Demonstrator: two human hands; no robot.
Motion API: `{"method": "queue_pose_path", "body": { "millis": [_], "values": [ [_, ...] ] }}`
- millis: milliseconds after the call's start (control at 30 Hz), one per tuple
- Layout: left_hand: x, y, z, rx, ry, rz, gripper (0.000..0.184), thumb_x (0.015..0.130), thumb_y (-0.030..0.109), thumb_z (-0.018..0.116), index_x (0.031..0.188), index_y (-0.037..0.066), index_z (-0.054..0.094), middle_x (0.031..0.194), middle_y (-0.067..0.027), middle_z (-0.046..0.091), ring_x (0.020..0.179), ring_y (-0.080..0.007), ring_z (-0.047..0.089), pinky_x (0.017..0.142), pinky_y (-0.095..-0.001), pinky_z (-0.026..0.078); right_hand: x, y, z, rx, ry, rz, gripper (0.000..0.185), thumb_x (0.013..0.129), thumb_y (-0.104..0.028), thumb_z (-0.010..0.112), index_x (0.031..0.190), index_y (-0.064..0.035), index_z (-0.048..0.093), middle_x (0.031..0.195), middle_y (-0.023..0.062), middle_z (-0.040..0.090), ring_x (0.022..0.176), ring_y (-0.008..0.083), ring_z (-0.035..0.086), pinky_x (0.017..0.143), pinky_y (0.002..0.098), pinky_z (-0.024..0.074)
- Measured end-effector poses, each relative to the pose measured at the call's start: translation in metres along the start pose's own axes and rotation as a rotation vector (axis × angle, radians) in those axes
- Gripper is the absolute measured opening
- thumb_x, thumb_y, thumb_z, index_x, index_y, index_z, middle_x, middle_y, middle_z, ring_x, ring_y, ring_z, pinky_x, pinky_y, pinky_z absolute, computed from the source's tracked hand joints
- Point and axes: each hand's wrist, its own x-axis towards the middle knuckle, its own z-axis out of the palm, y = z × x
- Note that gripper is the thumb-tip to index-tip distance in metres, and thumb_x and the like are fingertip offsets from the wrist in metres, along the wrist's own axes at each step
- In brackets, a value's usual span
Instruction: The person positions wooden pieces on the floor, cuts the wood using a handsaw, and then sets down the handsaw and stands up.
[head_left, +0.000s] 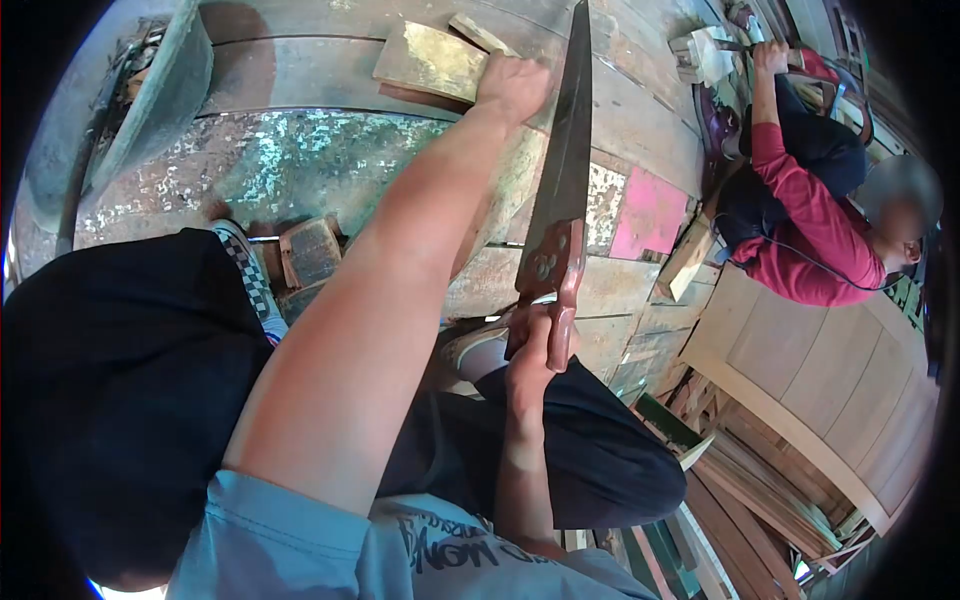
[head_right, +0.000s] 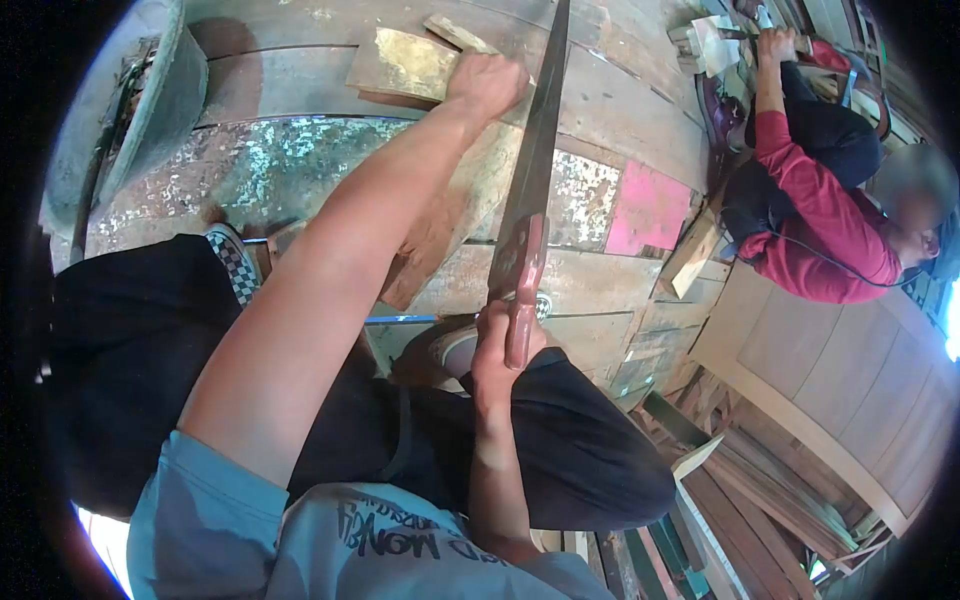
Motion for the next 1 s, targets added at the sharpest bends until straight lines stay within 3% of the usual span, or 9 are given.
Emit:
{"method": "queue_pose_path", "body": {
  "millis": [100, 133, 300, 533, 567, 700, 800, 867, 1000],
  "values": [
    [-0.008, -0.001, 0.003, -0.017, 0.028, -0.015, 0.025, 0.084, 0.019, 0.048, 0.083, 0.006, 0.070, 0.082, -0.0170, 0.069, 0.080, -0.0294, 0.068, 0.071, -0.0416, 0.051, 0.037, 0.008, 0.013, 0.191, 0.103, -0.022, 0.011, 0.086, -0.009, 0.046, 0.086, -0.0037, 0.056, 0.050, -0.0011, 0.039, 0.041, 0.0057, 0.029, 0.038, 0.0226, 0.0213],
    [-0.006, 0.001, 0.000, -0.043, 0.047, -0.018, 0.025, 0.084, 0.019, 0.048, 0.083, 0.006, 0.070, 0.082, -0.0169, 0.069, 0.080, -0.0297, 0.068, 0.073, -0.0416, 0.050, 0.053, 0.005, 0.016, 0.243, 0.085, 0.059, 0.022, 0.086, -0.010, 0.047, 0.066, -0.0094, 0.038, 0.050, -0.0011, 0.038, 0.040, 0.0058, 0.029, 0.038, 0.0236, 0.0202],
    [0.000, -0.001, 0.004, 0.010, 0.026, 0.003, 0.028, 0.086, 0.021, 0.045, 0.088, 0.005, 0.068, 0.082, -0.0179, 0.069, 0.080, -0.0303, 0.068, 0.072, -0.0401, 0.051, 0.003, 0.016, -0.001, -0.013, 0.084, -0.184, 0.041, 0.086, -0.007, 0.046, 0.125, 0.0045, 0.049, 0.051, -0.0014, 0.039, 0.042, 0.0052, 0.033, 0.038, 0.0229, 0.0240],
    [-0.009, 0.004, -0.019, -0.015, -0.126, 0.028, 0.030, 0.087, 0.023, 0.043, 0.088, 0.005, 0.067, 0.082, -0.0182, 0.068, 0.081, -0.0308, 0.068, 0.075, -0.0423, 0.051, 0.038, 0.002, 0.006, 0.326, 0.116, 0.150, 0.023, 0.085, -0.012, 0.050, 0.063, -0.0056, 0.047, 0.049, -0.0004, 0.041, 0.042, 0.0067, 0.034, 0.040, 0.0240, 0.0241],
    [-0.005, 0.001, -0.005, -0.046, -0.008, 0.041, 0.031, 0.088, 0.024, 0.042, 0.091, 0.004, 0.066, 0.081, -0.0187, 0.068, 0.079, -0.0318, 0.068, 0.075, -0.0429, 0.051, 0.029, 0.006, 0.001, 0.160, 0.082, 0.051, 0.014, 0.084, -0.007, 0.048, 0.098, -0.0055, 0.049, 0.060, 0.0029, 0.050, 0.046, 0.0088, 0.039, 0.044, 0.0250, 0.0318],
    [-0.004, 0.000, -0.006, -0.015, -0.013, 0.036, 0.029, 0.088, 0.023, 0.044, 0.090, 0.003, 0.065, 0.080, -0.0205, 0.068, 0.076, -0.0319, 0.068, 0.073, -0.0422, 0.051, 0.001, 0.011, -0.010, -0.175, -0.004, -0.183, 0.054, 0.082, -0.002, 0.044, 0.136, -0.0058, 0.046, 0.073, 0.0072, 0.060, 0.053, 0.0105, 0.044, 0.051, 0.0249, 0.0392],
    [-0.006, -0.001, -0.002, 0.056, 0.027, 0.083, 0.027, 0.088, 0.023, 0.045, 0.088, 0.004, 0.065, 0.080, -0.0200, 0.068, 0.075, -0.0308, 0.068, 0.072, -0.0411, 0.051, 0.027, 0.005, 0.005, 0.012, 0.074, -0.061, 0.007, 0.084, -0.007, 0.046, 0.087, -0.0021, 0.050, 0.056, 0.0013, 0.047, 0.045, 0.0070, 0.037, 0.042, 0.0245, 0.0291],
    [-0.010, 0.000, 0.001, 0.023, 0.041, 0.076, 0.025, 0.087, 0.022, 0.047, 0.088, 0.005, 0.065, 0.080, -0.0190, 0.068, 0.075, -0.0303, 0.068, 0.071, -0.0405, 0.051, 0.037, 0.000, 0.009, 0.121, 0.098, 0.040, 0.017, 0.085, -0.009, 0.046, 0.070, -0.0020, 0.049, 0.051, -0.0008, 0.043, 0.042, 0.0058, 0.035, 0.040, 0.0243, 0.0262],
    [-0.004, 0.002, -0.006, -0.022, 0.021, 0.024, 0.026, 0.087, 0.022, 0.046, 0.090, 0.005, 0.065, 0.080, -0.0188, 0.068, 0.076, -0.0313, 0.067, 0.074, -0.0421, 0.049, 0.008, 0.001, -0.001, -0.104, 0.003, -0.226, 0.049, 0.085, -0.009, 0.044, 0.133, -0.0024, 0.045, 0.077, 0.0013, 0.044, 0.053, 0.0075, 0.040, 0.047, 0.0225, 0.0320]
  ]
}}
